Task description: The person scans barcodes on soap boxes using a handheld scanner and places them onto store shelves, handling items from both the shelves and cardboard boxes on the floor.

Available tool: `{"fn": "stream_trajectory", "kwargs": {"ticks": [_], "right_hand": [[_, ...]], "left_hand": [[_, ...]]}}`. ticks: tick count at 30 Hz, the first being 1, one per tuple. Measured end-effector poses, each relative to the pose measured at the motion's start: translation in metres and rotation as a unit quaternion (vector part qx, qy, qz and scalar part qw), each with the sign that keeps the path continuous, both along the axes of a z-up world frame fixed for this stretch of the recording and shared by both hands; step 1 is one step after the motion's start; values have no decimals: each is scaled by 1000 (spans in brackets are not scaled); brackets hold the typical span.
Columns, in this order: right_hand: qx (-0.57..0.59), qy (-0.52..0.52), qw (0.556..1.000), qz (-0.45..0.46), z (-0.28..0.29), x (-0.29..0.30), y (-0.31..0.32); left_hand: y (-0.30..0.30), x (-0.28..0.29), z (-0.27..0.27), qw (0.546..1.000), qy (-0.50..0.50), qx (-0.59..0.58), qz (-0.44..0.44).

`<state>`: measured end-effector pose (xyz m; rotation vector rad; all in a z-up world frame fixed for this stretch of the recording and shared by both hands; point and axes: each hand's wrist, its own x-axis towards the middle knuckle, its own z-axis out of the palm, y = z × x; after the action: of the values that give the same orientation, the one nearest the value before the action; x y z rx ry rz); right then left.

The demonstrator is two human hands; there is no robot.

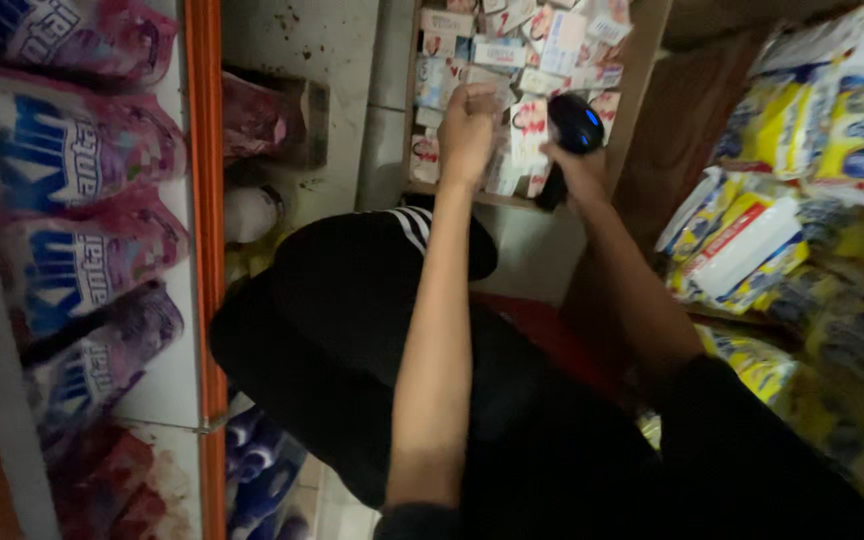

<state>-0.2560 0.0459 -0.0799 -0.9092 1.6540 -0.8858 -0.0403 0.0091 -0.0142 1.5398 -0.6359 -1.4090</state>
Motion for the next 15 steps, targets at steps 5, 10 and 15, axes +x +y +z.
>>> {"fn": "stream_trajectory", "kwargs": {"ticks": [5,10,15], "right_hand": [[1,-302,952,-51,132,16,53],[-17,-383,919,86,224,77,90],[-174,-78,885,425,308,122,100]], "left_hand": [[23,10,83,981,-61,75,-168],[122,59,180,981,158,-81,-74],[246,145,240,919,348,-86,163]]}}
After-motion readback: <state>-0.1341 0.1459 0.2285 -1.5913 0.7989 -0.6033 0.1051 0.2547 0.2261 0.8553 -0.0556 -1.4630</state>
